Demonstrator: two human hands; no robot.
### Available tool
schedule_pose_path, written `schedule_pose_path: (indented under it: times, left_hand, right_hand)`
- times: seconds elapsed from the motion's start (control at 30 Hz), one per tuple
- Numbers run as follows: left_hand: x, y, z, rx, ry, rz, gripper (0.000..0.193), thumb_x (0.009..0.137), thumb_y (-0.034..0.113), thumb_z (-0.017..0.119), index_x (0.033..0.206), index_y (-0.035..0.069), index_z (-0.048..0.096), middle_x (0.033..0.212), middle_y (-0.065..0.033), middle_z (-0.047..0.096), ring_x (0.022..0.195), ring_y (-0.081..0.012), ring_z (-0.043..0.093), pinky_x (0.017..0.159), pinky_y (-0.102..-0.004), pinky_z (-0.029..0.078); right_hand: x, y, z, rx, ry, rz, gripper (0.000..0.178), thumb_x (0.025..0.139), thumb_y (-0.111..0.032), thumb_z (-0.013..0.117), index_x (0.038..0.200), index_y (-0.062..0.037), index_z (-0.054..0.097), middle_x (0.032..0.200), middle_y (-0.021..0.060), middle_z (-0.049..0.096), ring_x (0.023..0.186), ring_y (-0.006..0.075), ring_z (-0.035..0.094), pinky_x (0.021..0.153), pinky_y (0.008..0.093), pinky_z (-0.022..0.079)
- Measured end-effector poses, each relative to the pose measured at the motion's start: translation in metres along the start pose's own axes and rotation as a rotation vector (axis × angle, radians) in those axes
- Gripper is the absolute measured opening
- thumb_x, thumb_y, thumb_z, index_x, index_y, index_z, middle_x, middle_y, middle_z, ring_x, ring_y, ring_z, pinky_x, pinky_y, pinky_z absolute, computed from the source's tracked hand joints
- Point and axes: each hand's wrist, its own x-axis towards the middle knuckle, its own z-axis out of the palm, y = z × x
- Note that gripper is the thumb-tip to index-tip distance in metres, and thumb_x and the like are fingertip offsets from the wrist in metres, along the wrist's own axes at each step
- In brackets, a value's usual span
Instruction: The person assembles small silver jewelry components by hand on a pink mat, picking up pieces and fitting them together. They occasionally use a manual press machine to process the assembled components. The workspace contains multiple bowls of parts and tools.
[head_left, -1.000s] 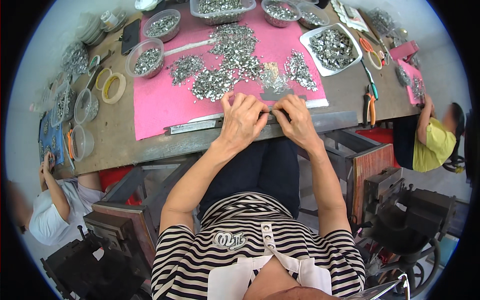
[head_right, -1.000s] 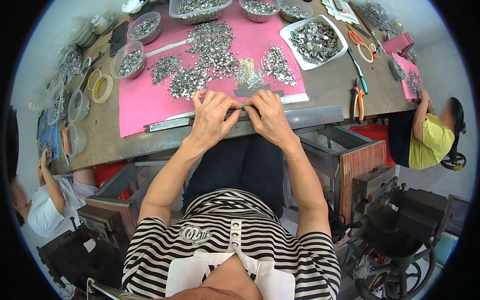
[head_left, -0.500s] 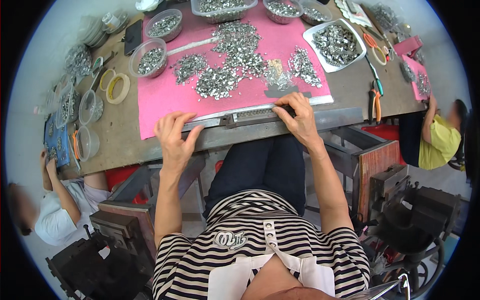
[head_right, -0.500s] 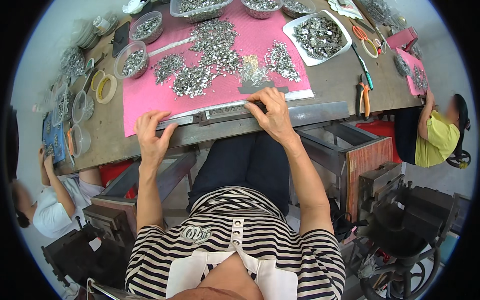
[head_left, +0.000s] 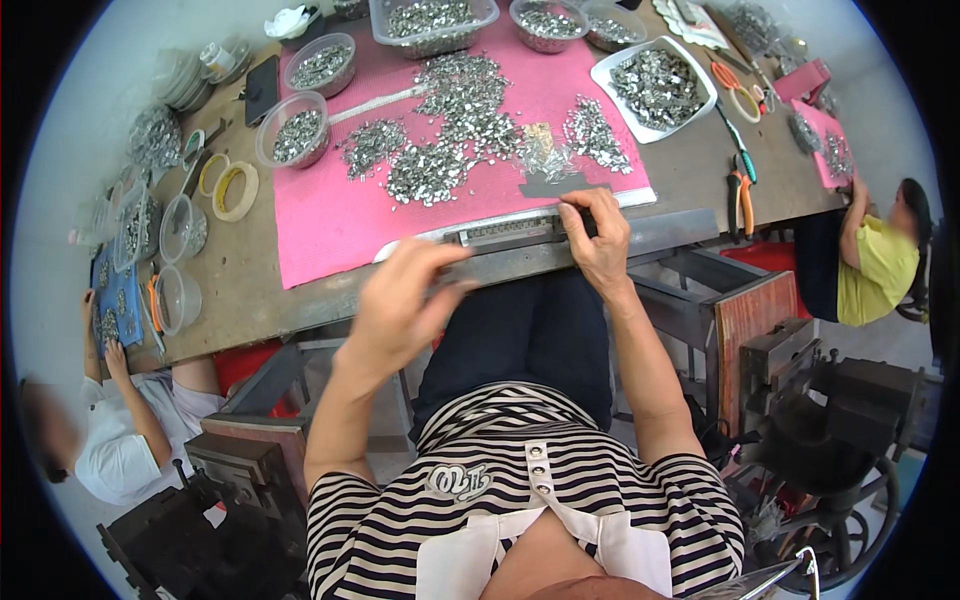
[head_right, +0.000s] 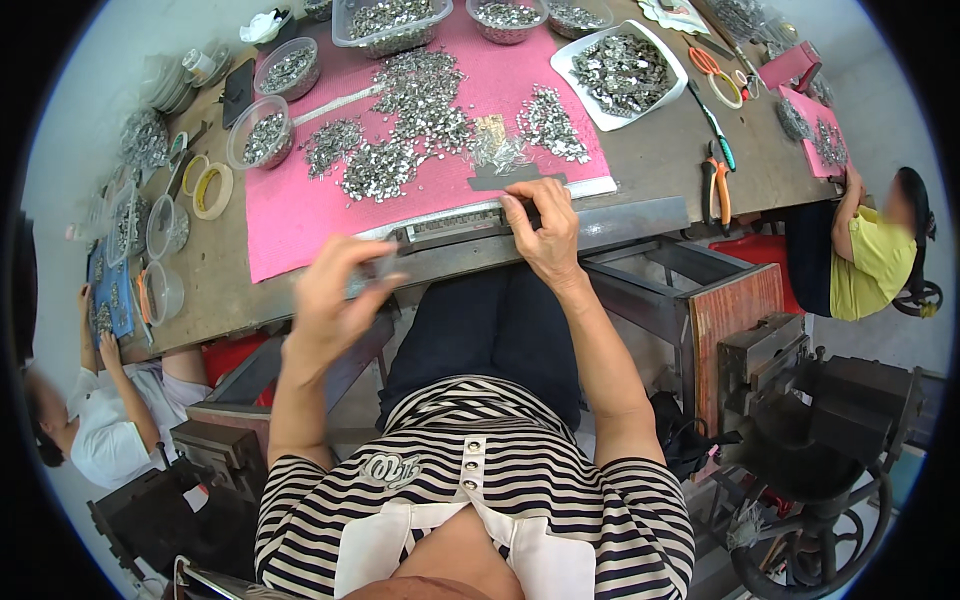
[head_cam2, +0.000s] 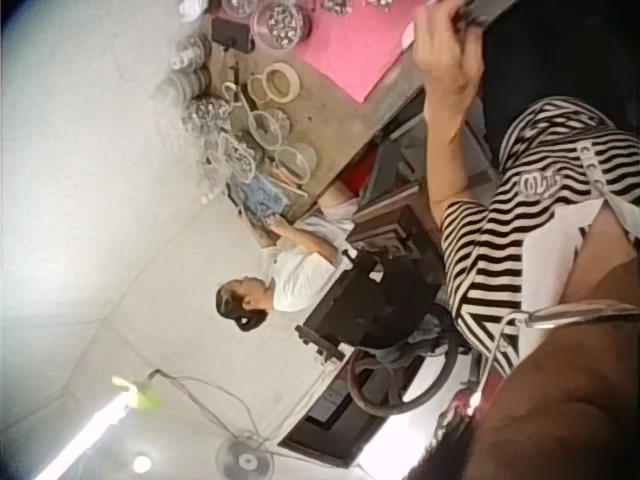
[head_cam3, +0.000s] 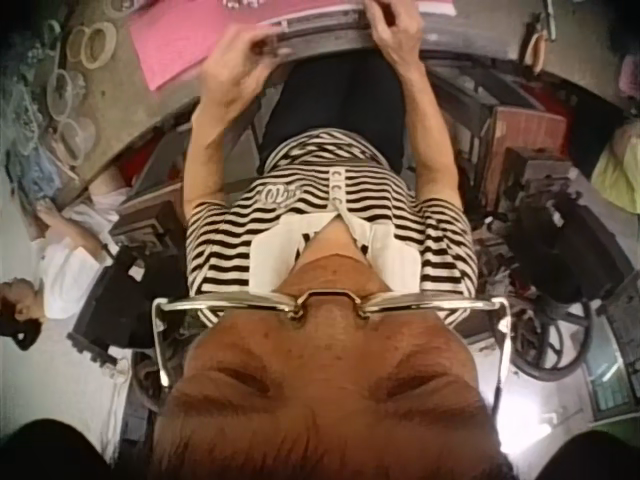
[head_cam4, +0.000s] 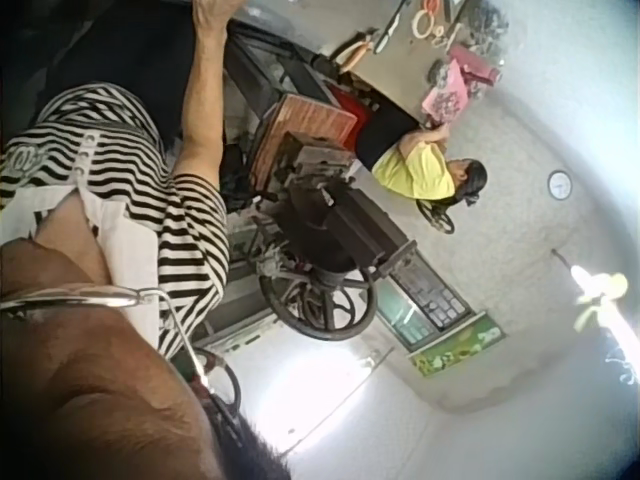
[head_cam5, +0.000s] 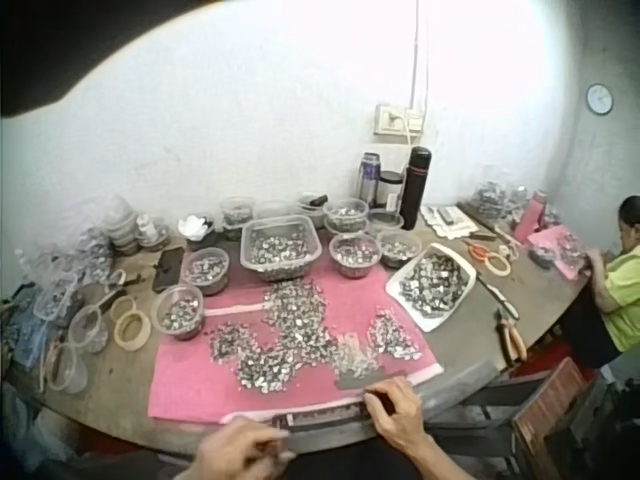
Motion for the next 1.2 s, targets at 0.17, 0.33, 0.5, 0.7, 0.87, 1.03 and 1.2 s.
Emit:
schedule_pose_path:
  times: [0.17,0.33,0.5,0.7,0.87,1.03,1.2]
  left_hand:
    - [0.046,-0.032,0.097,0.304,0.067,0.198,0.039,0.078,0.026,0.085,0.113,0.012,0.076,0.096,-0.0062,0.054,0.093,-0.0251,0.053,0.086,-0.0400,0.040]
    - [0.026,-0.049,0.102,0.428,0.133,0.113,0.039,0.082,0.030,0.082,0.120,0.020,0.077,0.099,-0.0040,0.054,0.099,-0.0242,0.052,0.094,-0.0453,0.035]
    - [0.020,-0.043,0.105,0.433,0.197,0.099,0.037,0.083,0.026,0.082,0.118,0.019,0.077,0.110,-0.0046,0.061,0.108,-0.0245,0.055,0.100,-0.0490,0.033]
    - [0.005,-0.041,0.121,0.354,0.243,0.104,0.024,0.082,0.014,0.081,0.105,0.015,0.075,0.108,-0.0030,0.062,0.106,-0.0240,0.059,0.104,-0.0517,0.032]
    - [0.009,-0.039,0.124,0.355,0.300,0.066,0.022,0.083,0.012,0.080,0.103,0.014,0.072,0.108,-0.0039,0.062,0.105,-0.0246,0.059,0.103,-0.0505,0.032]
    - [0.015,-0.032,0.101,0.202,0.231,0.018,0.020,0.086,0.012,0.077,0.105,0.011,0.071,0.106,-0.0049,0.067,0.101,-0.0243,0.062,0.103,-0.0501,0.033]
    - [0.029,-0.065,0.065,0.256,0.322,-0.041,0.011,0.090,0.013,0.074,0.100,0.011,0.073,0.096,-0.0030,0.069,0.095,-0.0224,0.063,0.100,-0.0471,0.033]
  right_hand:
    - [-0.014,0.008,-0.008,-0.329,0.022,-0.052,0.022,0.090,-0.009,0.075,0.110,-0.0036,0.070,0.090,0.0074,0.063,0.085,0.0263,0.060,0.082,0.0387,0.042]
    - [-0.034,0.004,-0.016,-0.122,0.047,0.049,0.018,0.091,0.001,0.071,0.109,0.0008,0.073,0.096,0.0107,0.067,0.088,0.0266,0.063,0.080,0.0383,0.048]
    - [-0.032,-0.029,-0.014,0.164,0.026,0.209,0.015,0.093,0.004,0.069,0.106,0.0016,0.075,0.096,0.0117,0.071,0.083,0.0215,0.068,0.076,0.0318,0.053]
    - [-0.048,-0.028,-0.029,0.135,-0.080,0.110,0.008,0.091,0.004,0.071,0.098,0.0024,0.075,0.088,0.0116,0.072,0.074,0.0206,0.068,0.068,0.0318,0.052]
    - [0.015,-0.018,-0.019,0.054,-0.139,0.084,0.007,0.096,-0.001,0.068,0.094,0.0038,0.073,0.082,0.0103,0.070,0.075,0.0178,0.067,0.070,0.0321,0.052]
    - [0.116,0.037,0.043,-0.101,-0.168,-0.043,0.013,0.095,-0.006,0.067,0.103,0.0014,0.073,0.088,0.0185,0.066,0.077,0.0336,0.067,0.070,0.0429,0.052]
    - [0.157,0.088,0.103,-0.383,-0.186,-0.068,0.016,0.092,-0.015,0.069,0.099,-0.0019,0.075,0.093,0.0173,0.068,0.091,0.0374,0.066,0.082,0.0499,0.049]
